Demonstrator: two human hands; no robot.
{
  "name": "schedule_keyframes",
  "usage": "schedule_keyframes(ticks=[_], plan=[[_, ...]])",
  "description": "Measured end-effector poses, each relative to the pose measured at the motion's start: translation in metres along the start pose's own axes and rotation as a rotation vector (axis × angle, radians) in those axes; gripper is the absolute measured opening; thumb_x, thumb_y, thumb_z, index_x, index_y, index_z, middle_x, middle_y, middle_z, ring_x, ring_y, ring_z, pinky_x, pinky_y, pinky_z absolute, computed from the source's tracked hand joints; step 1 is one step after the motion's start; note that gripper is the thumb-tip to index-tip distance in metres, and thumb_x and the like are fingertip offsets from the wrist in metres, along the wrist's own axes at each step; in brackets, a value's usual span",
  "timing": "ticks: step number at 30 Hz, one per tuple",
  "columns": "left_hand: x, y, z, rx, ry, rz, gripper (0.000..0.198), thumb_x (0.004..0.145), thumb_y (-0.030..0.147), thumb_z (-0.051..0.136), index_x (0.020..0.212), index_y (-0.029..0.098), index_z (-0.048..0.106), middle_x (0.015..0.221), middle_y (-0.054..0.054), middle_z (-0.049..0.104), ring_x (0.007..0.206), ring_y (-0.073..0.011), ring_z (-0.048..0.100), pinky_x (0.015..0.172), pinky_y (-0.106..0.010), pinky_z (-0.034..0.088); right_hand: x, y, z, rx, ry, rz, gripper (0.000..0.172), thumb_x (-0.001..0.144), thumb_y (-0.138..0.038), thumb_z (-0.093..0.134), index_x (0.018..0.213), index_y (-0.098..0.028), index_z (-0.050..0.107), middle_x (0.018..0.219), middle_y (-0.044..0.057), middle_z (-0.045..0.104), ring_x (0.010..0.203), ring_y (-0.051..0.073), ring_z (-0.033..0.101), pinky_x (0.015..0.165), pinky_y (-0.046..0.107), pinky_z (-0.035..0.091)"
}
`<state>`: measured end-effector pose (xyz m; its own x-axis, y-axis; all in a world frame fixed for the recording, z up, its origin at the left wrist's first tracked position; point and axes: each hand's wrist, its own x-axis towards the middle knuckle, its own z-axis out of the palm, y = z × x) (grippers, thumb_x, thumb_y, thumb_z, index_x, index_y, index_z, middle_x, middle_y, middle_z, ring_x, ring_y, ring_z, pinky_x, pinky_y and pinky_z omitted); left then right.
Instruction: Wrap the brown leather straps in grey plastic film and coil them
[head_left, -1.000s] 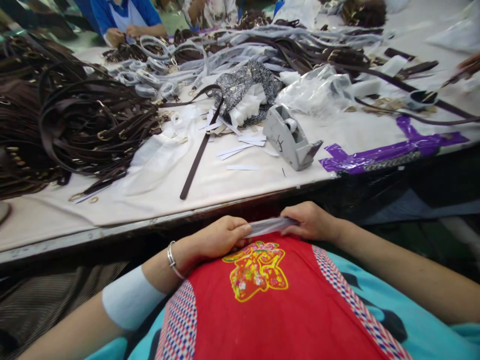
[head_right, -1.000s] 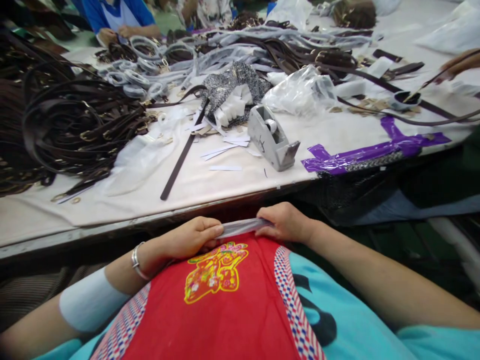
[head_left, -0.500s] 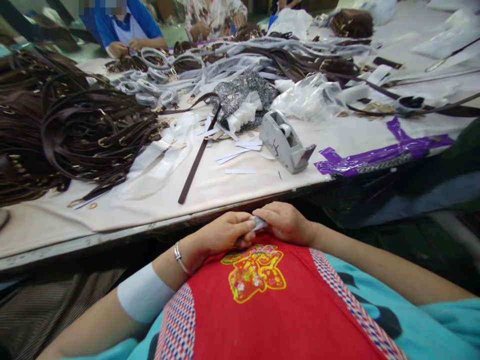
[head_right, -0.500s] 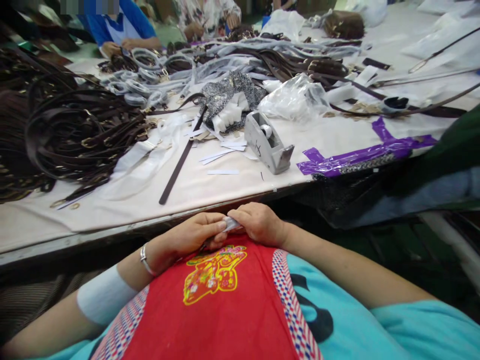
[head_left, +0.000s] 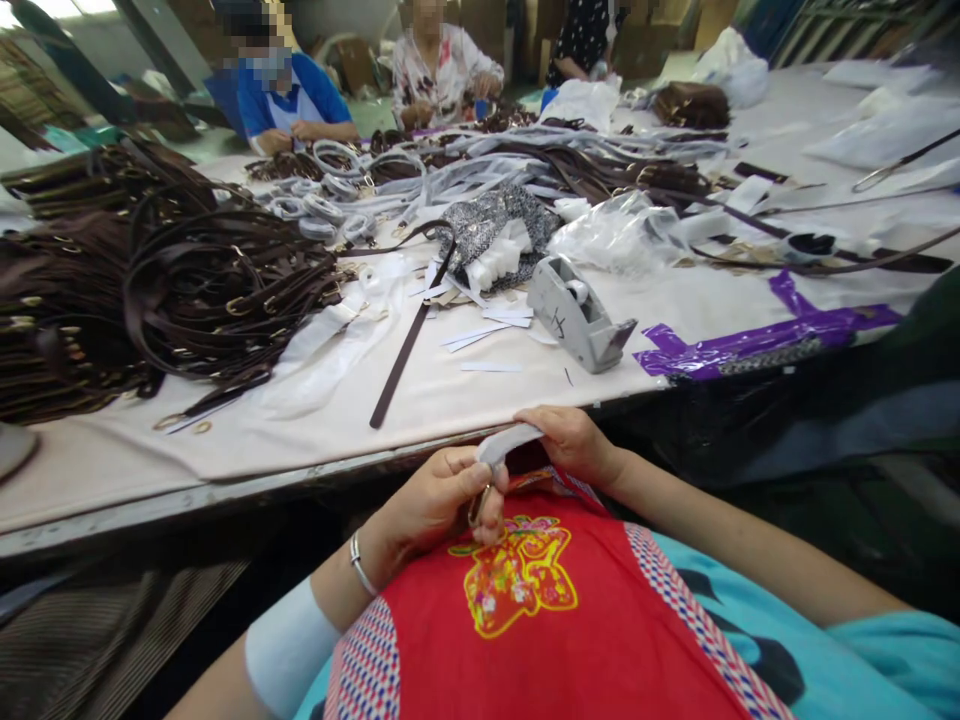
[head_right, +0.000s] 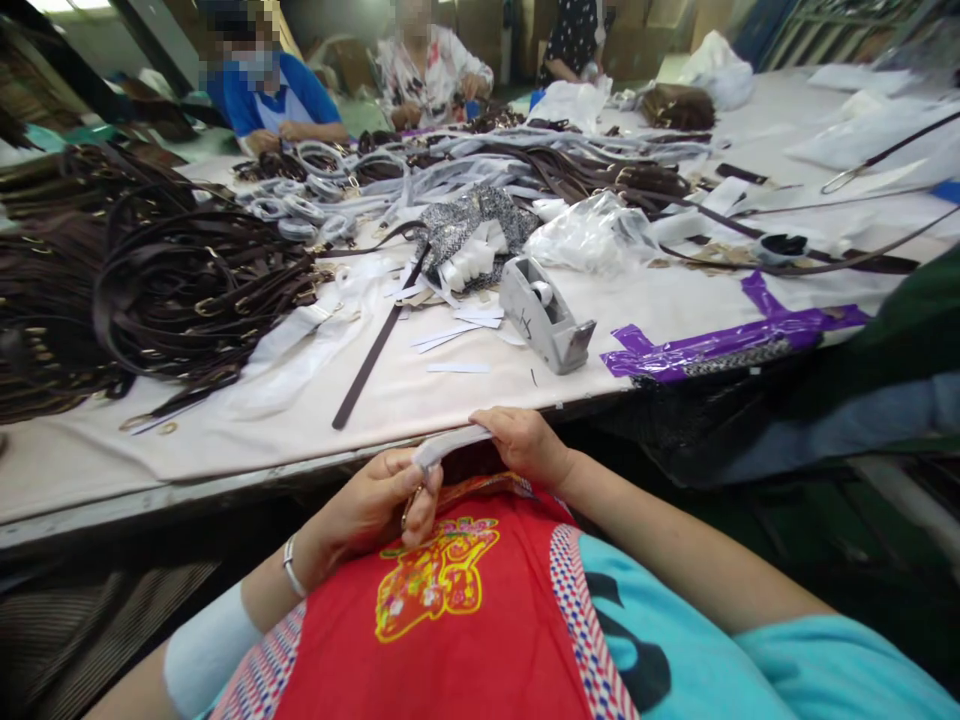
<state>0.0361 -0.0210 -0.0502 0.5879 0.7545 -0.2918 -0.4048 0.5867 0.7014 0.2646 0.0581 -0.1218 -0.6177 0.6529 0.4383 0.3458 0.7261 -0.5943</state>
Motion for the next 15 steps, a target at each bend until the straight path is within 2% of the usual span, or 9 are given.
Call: schedule_keyframes(ticks=[2,4,8,10,12,13,15], plan=[[0.007,0.013,0.004,-0.076,0.095,0.216,0.029,0.082,0.040,0.074,0.088,0.014,0.063,0.058,0.000,0.065,0.048,-0.0122,0.062,0.047,-0.020,0.048,0.000,-0.006,0.007,0.149,-0.024,0.143,0.026,0.099,-0.027,0.042,0.094,-0.020,0.066,0.081,0.005,0.069,0.074,0.018,0.064,0.073,0.031,0.053],[0.018,0.030,0.006,-0.127,0.249,0.428,0.027,0.080,0.036,0.077,0.090,0.015,0.064,0.067,-0.002,0.071,0.062,-0.0154,0.070,0.056,-0.022,0.054,-0.002,-0.018,0.012,0.353,-0.100,0.277,0.032,0.100,-0.037,0.043,0.083,-0.020,0.063,0.069,0.002,0.063,0.061,0.014,0.059,0.063,0.027,0.051],[0.046,0.050,-0.005,-0.061,0.537,0.756,0.026,0.080,0.036,0.076,0.093,0.015,0.065,0.083,-0.006,0.077,0.095,-0.0229,0.073,0.083,-0.036,0.059,-0.006,-0.043,0.015,0.798,-0.276,0.473,0.036,0.096,-0.052,0.049,0.088,-0.019,0.061,0.060,-0.002,0.059,0.047,0.011,0.052,0.046,0.022,0.043],[0.057,0.048,-0.017,0.163,0.659,0.886,0.025,0.087,0.037,0.069,0.098,0.015,0.066,0.091,-0.009,0.077,0.098,-0.0239,0.073,0.089,-0.041,0.058,-0.005,-0.050,0.011,0.965,-0.310,0.554,0.038,0.093,-0.054,0.053,0.088,-0.018,0.060,0.056,-0.003,0.058,0.042,0.009,0.048,0.042,0.019,0.038],[0.062,0.039,-0.031,0.567,0.751,0.996,0.024,0.093,0.033,0.060,0.106,0.014,0.068,0.103,-0.012,0.076,0.100,-0.0237,0.072,0.092,-0.042,0.057,-0.003,-0.055,0.004,1.082,-0.294,0.602,0.040,0.091,-0.055,0.056,0.088,-0.016,0.060,0.052,-0.003,0.057,0.038,0.007,0.045,0.039,0.017,0.034],[0.062,0.032,-0.038,0.806,0.751,1.034,0.023,0.094,0.029,0.057,0.109,0.014,0.068,0.109,-0.014,0.075,0.103,-0.0237,0.071,0.094,-0.042,0.056,-0.002,-0.057,0.000,1.124,-0.272,0.616,0.041,0.090,-0.056,0.058,0.087,-0.015,0.060,0.051,-0.003,0.057,0.037,0.007,0.044,0.038,0.017,0.033],[0.059,0.016,-0.049,1.230,0.642,1.077,0.024,0.094,0.021,0.053,0.112,0.015,0.069,0.118,-0.015,0.071,0.107,-0.0242,0.069,0.095,-0.043,0.056,0.001,-0.061,-0.008,1.191,-0.206,0.641,0.044,0.087,-0.057,0.062,0.086,-0.013,0.060,0.048,-0.003,0.057,0.033,0.006,0.041,0.035,0.016,0.030]])
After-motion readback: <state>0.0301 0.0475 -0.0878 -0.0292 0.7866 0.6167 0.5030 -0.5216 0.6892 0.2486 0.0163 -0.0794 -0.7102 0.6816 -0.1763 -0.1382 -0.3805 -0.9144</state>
